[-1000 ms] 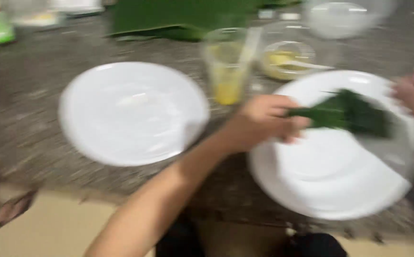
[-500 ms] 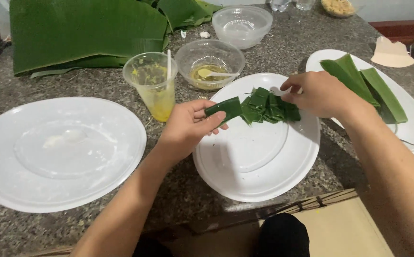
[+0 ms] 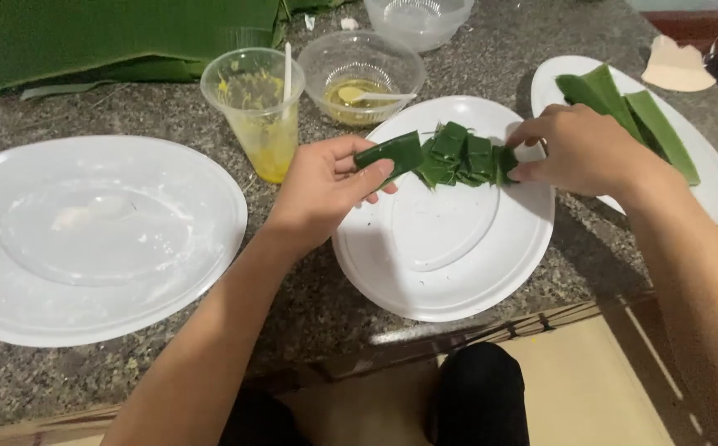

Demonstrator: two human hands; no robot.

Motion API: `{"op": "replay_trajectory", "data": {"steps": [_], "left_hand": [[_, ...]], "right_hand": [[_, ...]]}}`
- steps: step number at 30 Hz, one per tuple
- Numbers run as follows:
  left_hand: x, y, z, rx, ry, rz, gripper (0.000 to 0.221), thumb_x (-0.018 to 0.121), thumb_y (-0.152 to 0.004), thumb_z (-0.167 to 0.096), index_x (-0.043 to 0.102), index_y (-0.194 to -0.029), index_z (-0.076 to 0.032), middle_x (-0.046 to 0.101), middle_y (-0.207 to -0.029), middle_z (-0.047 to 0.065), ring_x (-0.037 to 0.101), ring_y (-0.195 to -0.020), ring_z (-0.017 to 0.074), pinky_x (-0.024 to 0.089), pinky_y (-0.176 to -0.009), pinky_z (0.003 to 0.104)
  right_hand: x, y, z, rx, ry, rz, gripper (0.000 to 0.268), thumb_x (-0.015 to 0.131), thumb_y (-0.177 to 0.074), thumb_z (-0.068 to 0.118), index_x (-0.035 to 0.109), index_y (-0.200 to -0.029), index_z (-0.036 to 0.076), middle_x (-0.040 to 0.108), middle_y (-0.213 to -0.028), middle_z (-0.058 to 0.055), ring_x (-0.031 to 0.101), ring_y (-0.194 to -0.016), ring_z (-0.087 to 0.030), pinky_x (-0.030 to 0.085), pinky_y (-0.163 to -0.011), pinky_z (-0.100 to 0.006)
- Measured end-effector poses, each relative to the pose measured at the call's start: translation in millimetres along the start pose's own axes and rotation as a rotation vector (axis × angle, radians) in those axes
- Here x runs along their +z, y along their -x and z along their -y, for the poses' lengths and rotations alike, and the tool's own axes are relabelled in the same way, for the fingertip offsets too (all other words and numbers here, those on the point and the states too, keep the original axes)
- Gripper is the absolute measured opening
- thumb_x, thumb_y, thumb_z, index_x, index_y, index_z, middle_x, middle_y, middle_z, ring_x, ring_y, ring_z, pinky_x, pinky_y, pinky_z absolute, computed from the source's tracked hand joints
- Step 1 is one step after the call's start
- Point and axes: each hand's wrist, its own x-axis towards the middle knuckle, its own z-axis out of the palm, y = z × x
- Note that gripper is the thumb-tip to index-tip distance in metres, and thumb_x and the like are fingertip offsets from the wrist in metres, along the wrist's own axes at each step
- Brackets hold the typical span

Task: Assembling dumplings by folding leaves into small containers and filling them with dough and mung bean paste.

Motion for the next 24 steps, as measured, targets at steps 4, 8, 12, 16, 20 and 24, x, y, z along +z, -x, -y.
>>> {"op": "replay_trajectory", "data": {"steps": [4,8,12,16,20,24], "left_hand": [[-1.5,-0.8,0.0,0.006,-0.006,-0.001,0.028,0.067,-0.089,-0.022,0.073,-0.109,-0.004,0.078,-0.082,0.008,0.062,-0.067,0.0115,0.051,-0.064,0.025],[0.5,-3.1,2.0,-0.018,0.006,-0.001,0.026,0.068,-0.088,-0.019,0.073,-0.109,-0.004,0.079,-0.084,0.009,0.065,-0.071,0.0121,0.053,-0.064,0.025],[0.2,1.4,-2.9,-0.046,-0.006,-0.011,0.025,0.067,-0.09,-0.019,0.074,-0.108,-0.005,0.079,-0.086,0.009,0.063,-0.071,0.0117,0.054,-0.067,0.026],[-1.7,-0.9,-0.4,-0.042,-0.013,-0.027,0.029,0.067,-0.089,-0.017,0.072,-0.113,-0.002,0.079,-0.091,0.011,0.068,-0.077,0.013,0.055,-0.066,0.026],[-2.2,-3.3,2.3,-0.047,-0.032,-0.024,0.022,0.067,-0.091,-0.017,0.073,-0.108,-0.004,0.078,-0.088,0.008,0.066,-0.076,0.0134,0.054,-0.068,0.027],[-2.5,-7.8,15.4,0.042,0.016,-0.01,0.014,0.066,-0.091,-0.012,0.072,-0.1,-0.004,0.077,-0.086,0.009,0.073,-0.081,0.0166,0.06,-0.07,0.03]], "right_hand": [[-4.8,5.9,-18.8,-0.027,-0.074,-0.109,0.036,0.072,-0.087,0.024,0.073,-0.122,0.018,0.071,-0.125,-0.008,0.066,-0.106,-0.032,0.048,-0.091,-0.046],[-1.6,10.9,-42.7,-0.051,-0.132,-0.313,0.032,0.07,-0.09,0.03,0.075,-0.117,0.014,0.074,-0.114,-0.011,0.067,-0.1,-0.033,0.047,-0.084,-0.044],[-8.4,32.8,-22.1,-0.021,-0.172,-0.345,0.033,0.068,-0.093,0.037,0.075,-0.118,0.016,0.073,-0.111,-0.014,0.066,-0.101,-0.032,0.046,-0.081,-0.046],[-20.6,52.0,11.9,-0.058,-0.316,-0.361,0.027,0.071,-0.091,0.036,0.077,-0.112,0.021,0.073,-0.105,-0.01,0.064,-0.1,-0.025,0.043,-0.085,-0.041],[-37.3,77.5,50.8,-0.174,-0.382,-0.383,0.021,0.07,-0.09,0.03,0.079,-0.105,0.018,0.076,-0.102,-0.001,0.066,-0.094,-0.018,0.047,-0.081,-0.037],[-44.7,95.9,89.5,-0.469,-0.44,-0.461,0.015,0.074,-0.085,0.023,0.08,-0.097,0.018,0.077,-0.094,0.005,0.066,-0.086,-0.009,0.043,-0.074,-0.03]]}}
